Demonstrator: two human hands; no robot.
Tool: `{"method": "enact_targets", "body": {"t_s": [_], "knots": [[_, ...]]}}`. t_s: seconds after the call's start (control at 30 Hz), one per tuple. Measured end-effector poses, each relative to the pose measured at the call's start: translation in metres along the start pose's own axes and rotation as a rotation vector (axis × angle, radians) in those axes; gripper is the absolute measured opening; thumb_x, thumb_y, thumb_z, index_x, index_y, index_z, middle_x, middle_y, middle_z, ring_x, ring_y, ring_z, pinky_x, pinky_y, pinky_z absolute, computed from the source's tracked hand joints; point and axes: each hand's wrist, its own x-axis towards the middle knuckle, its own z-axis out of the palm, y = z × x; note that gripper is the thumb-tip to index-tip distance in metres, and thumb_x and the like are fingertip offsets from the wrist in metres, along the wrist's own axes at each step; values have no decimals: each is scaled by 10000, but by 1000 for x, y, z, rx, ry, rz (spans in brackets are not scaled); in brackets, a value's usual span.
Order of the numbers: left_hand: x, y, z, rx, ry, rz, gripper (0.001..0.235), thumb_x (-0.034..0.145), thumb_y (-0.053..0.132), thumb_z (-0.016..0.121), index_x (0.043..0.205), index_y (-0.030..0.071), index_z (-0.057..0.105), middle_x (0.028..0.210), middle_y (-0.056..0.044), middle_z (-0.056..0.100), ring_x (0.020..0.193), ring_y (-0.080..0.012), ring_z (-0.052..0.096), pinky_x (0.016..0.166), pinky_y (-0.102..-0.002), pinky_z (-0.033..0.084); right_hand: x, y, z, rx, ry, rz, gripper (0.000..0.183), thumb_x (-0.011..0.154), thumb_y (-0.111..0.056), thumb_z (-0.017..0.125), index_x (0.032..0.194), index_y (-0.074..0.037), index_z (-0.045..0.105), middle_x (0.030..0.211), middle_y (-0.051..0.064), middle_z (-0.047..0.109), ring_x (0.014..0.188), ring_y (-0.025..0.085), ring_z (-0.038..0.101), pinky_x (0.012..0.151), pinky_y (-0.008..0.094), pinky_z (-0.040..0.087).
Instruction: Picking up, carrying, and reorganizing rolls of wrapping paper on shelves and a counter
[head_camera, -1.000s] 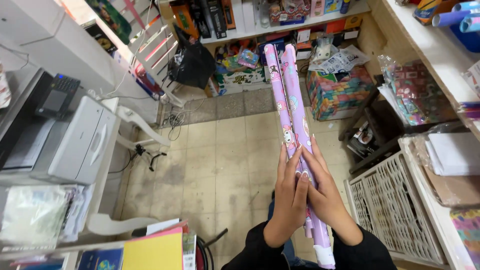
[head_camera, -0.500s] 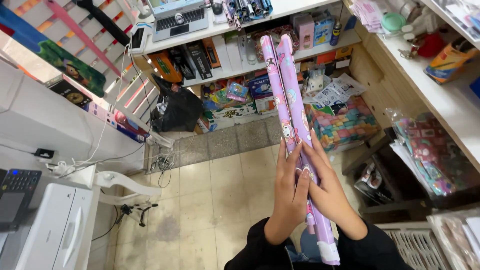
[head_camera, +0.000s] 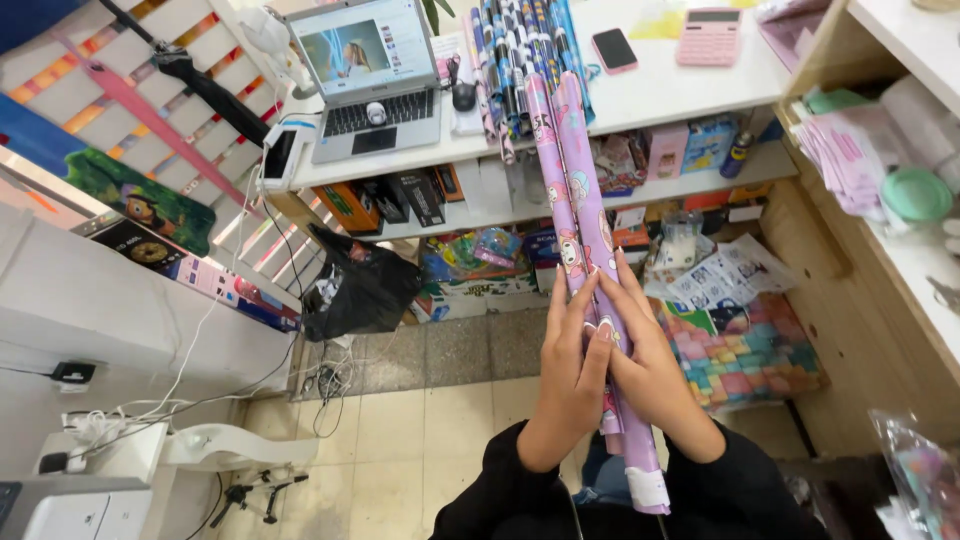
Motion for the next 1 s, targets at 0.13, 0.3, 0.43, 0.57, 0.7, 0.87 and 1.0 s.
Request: {"method": "enact_targets", "body": {"t_s": [0.13, 0.3, 0.43, 0.57, 0.7, 0.87, 1.0], "knots": [[75, -23, -4, 25, 57, -4, 639, 1083, 509, 304, 1548, 82, 409, 1691, -292, 200, 1582, -392, 255, 1223, -475, 257, 85, 22, -4, -6, -41, -50, 600, 1000, -250, 466, 1562, -65, 366, 1736, 143, 140, 1603, 265, 165, 1271, 438, 178], [151, -71, -17, 37, 108, -98, 618, 1069, 489, 337, 1544, 103, 418, 1702, -255, 188, 1556, -384, 315, 1176, -461, 336, 176, 59, 11, 56, -90, -54, 592, 983, -209, 486, 1551, -71, 395, 1733, 151, 163, 1596, 271, 201, 1267, 443, 188], [219, -123, -39, 30, 95, -99, 586, 1069, 428, 349, 1545, 93, 421, 1697, -260, 188, 1573, -373, 261, 1202, -470, 280, 256, 98, 35, 80, -89, -21, 599, 976, -238, 496, 1551, -97, 403, 1733, 131, 184, 1592, 248, 213, 1259, 423, 201], [279, -183, -65, 30, 90, -95, 605, 1055, 467, 353, 1532, 105, 446, 1683, -275, 225, 1567, -371, 281, 1191, -460, 289, 326, 131, 67, 45, -55, -15, 604, 957, -215, 496, 1541, -81, 417, 1724, 140, 209, 1587, 263, 227, 1260, 430, 198], [351, -208, -96, 30, 5, -152, 611, 1049, 485, 347, 1547, 141, 429, 1708, -225, 179, 1565, -344, 288, 1180, -469, 304, 400, 127, 83, 86, -24, 85, 645, 929, -167, 556, 1549, -88, 395, 1725, 143, 200, 1591, 249, 212, 1252, 410, 228], [415, -237, -103, -17, -97, -162, 574, 1060, 432, 367, 1541, 126, 431, 1698, -246, 189, 1598, -337, 176, 1212, -458, 249, 452, 155, 85, 29, 56, 83, 678, 900, -213, 539, 1553, -100, 395, 1725, 140, 206, 1594, 255, 207, 1264, 431, 188], [445, -266, -93, -42, -143, -166, 610, 1068, 474, 337, 1540, 97, 420, 1676, -280, 229, 1609, -346, 96, 1242, -480, 168, 478, 185, 76, -26, 54, 124, 655, 918, -211, 563, 1546, -96, 414, 1695, 143, 289, 1591, 249, 221, 1264, 429, 194]]}}
